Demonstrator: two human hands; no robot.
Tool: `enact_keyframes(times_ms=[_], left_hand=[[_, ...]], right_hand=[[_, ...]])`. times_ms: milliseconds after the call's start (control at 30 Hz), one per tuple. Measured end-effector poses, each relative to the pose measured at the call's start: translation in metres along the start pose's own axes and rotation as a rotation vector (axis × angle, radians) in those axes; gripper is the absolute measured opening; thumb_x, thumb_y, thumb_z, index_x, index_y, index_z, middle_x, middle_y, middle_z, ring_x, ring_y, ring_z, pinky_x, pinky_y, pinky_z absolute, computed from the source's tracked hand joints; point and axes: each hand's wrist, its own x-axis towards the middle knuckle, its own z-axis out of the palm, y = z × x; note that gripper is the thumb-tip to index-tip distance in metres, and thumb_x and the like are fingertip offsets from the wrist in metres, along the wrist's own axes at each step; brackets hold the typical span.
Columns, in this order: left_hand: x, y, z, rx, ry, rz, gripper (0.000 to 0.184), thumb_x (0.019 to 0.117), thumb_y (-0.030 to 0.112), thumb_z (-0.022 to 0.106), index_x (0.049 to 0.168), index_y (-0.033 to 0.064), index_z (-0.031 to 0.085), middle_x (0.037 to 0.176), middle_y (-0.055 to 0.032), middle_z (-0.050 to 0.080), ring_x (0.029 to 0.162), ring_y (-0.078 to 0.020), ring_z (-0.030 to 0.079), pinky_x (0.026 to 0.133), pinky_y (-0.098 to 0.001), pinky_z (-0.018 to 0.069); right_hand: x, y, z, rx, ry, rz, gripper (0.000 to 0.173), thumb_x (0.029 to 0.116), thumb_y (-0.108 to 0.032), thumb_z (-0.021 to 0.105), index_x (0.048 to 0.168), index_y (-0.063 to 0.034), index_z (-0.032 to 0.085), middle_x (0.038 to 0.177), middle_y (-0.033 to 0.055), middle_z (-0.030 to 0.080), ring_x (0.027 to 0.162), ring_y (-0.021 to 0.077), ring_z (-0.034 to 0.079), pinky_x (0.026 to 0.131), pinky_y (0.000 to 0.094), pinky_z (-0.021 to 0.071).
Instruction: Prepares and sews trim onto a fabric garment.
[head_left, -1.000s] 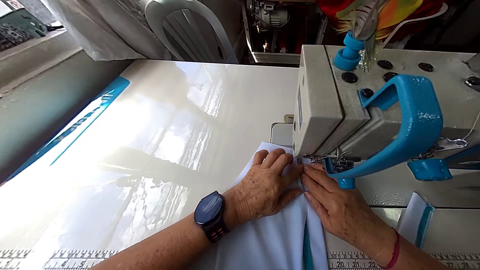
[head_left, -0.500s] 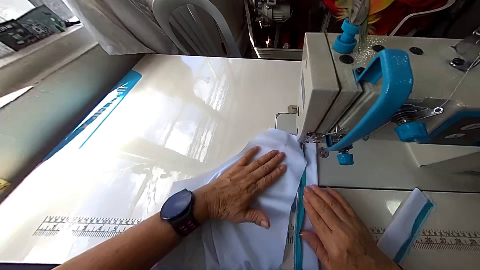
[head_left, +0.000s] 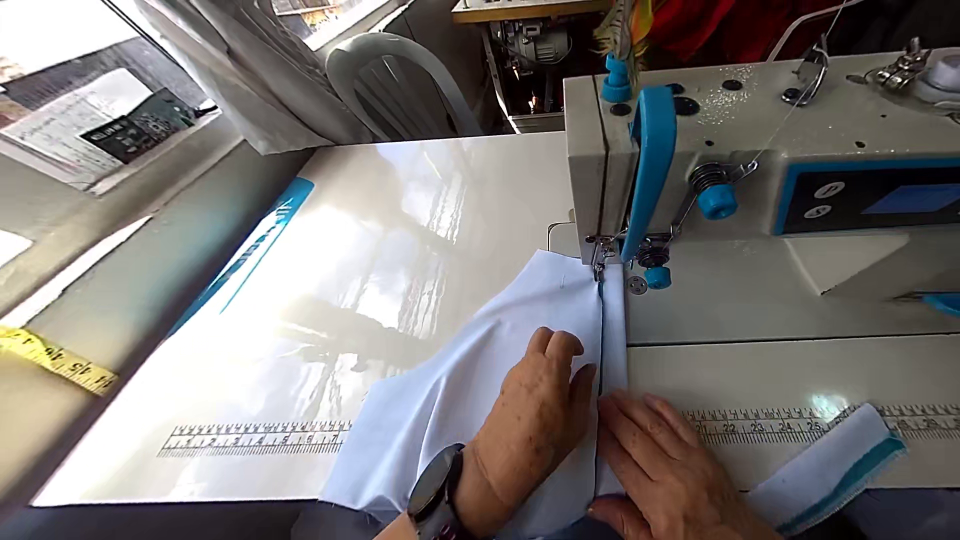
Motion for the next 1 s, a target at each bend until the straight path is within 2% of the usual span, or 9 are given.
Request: enact_keyframes(times_ms=[67, 167, 267, 367, 433, 500, 533, 700, 1000], left_hand=[[0.008, 0.017, 0.009, 0.088, -0.036, -0.133, 0.029, 0.0905, 0.021, 0.068, 0.1, -0.0064, 0.068, 0.084, -0.0164, 0.068, 0.064, -0.0257, 0.068, 0.06, -0.0397, 0.058], [0.007, 0.029, 0.021, 0.249, -0.001, -0.189, 0.031, 0.0854, 0.024, 0.071, 0.094, -0.0057, 0.068, 0.079, -0.017, 0.067, 0.067, -0.0317, 0.07, 0.057, -0.0448, 0.0567], [0.004, 0.03, 0.026, 0.253, 0.08, -0.2, 0.024, 0.083, 0.018, 0.07, 0.091, -0.0044, 0.069, 0.071, -0.0136, 0.065, 0.061, -0.0291, 0.068, 0.054, -0.0436, 0.0556], [0.001, 0.026, 0.023, 0.142, 0.089, -0.224, 0.03, 0.0851, 0.017, 0.075, 0.104, -0.0058, 0.068, 0.071, -0.0108, 0.067, 0.061, -0.0267, 0.068, 0.058, -0.0444, 0.0574], [-0.002, 0.022, 0.021, 0.091, 0.092, -0.233, 0.037, 0.0879, 0.026, 0.074, 0.106, -0.0053, 0.068, 0.069, -0.0077, 0.066, 0.058, -0.0228, 0.065, 0.057, -0.0412, 0.0559], [-0.003, 0.019, 0.023, 0.109, 0.128, -0.204, 0.041, 0.0949, 0.038, 0.062, 0.102, -0.0027, 0.069, 0.065, -0.0033, 0.063, 0.055, -0.0171, 0.061, 0.053, -0.0344, 0.0531], [-0.004, 0.019, 0.024, 0.129, 0.141, -0.194, 0.04, 0.0956, 0.037, 0.06, 0.099, -0.0019, 0.069, 0.065, -0.0029, 0.062, 0.054, -0.0165, 0.06, 0.053, -0.0334, 0.0525], [-0.002, 0.025, 0.029, 0.221, 0.145, -0.197, 0.026, 0.0835, 0.02, 0.071, 0.095, -0.0027, 0.07, 0.069, -0.0083, 0.065, 0.059, -0.0247, 0.066, 0.056, -0.0409, 0.0557], [0.002, 0.033, 0.022, 0.135, 0.033, -0.275, 0.018, 0.0876, 0.007, 0.066, 0.102, -0.0028, 0.07, 0.071, -0.0091, 0.067, 0.062, -0.0248, 0.067, 0.06, -0.043, 0.0565]], right_hand=[[0.0, -0.003, -0.001, -0.021, 0.012, 0.01, 0.063, 0.1016, -0.061, 0.042, 0.115, -0.0096, 0.077, 0.128, 0.0055, 0.073, 0.126, 0.0214, 0.065, 0.106, 0.0389, 0.0466], [-0.001, -0.009, -0.001, -0.01, 0.025, 0.058, 0.059, 0.0985, -0.061, 0.048, 0.11, -0.0108, 0.078, 0.127, 0.0068, 0.073, 0.126, 0.0224, 0.064, 0.107, 0.0396, 0.0468], [-0.003, -0.011, 0.001, 0.003, 0.023, 0.073, 0.059, 0.0981, -0.06, 0.05, 0.113, -0.0103, 0.077, 0.129, 0.0066, 0.073, 0.128, 0.0227, 0.063, 0.108, 0.0397, 0.0458], [-0.004, -0.011, 0.002, 0.01, 0.019, 0.088, 0.06, 0.099, -0.059, 0.049, 0.121, -0.0095, 0.075, 0.132, 0.0055, 0.071, 0.129, 0.0214, 0.062, 0.109, 0.0391, 0.0445], [-0.004, -0.011, 0.003, 0.014, 0.03, 0.086, 0.061, 0.1, -0.058, 0.047, 0.122, -0.0091, 0.074, 0.132, 0.0054, 0.071, 0.128, 0.0213, 0.063, 0.108, 0.0389, 0.0445], [-0.005, -0.011, 0.004, 0.026, 0.039, 0.089, 0.06, 0.1004, -0.058, 0.047, 0.123, -0.0089, 0.074, 0.132, 0.0059, 0.071, 0.128, 0.0216, 0.063, 0.109, 0.0391, 0.044], [-0.005, -0.011, 0.004, 0.029, 0.04, 0.093, 0.06, 0.1004, -0.058, 0.047, 0.123, -0.0091, 0.074, 0.132, 0.0059, 0.071, 0.129, 0.0215, 0.062, 0.109, 0.039, 0.0439], [-0.006, -0.01, 0.004, 0.025, 0.045, 0.088, 0.058, 0.1002, -0.057, 0.048, 0.122, -0.0101, 0.074, 0.133, 0.0054, 0.07, 0.13, 0.0208, 0.061, 0.11, 0.0386, 0.043], [-0.003, -0.01, 0.003, -0.006, 0.034, 0.081, 0.054, 0.1003, -0.054, 0.049, 0.122, -0.0112, 0.075, 0.132, 0.0042, 0.071, 0.128, 0.0198, 0.062, 0.108, 0.0384, 0.0431]])
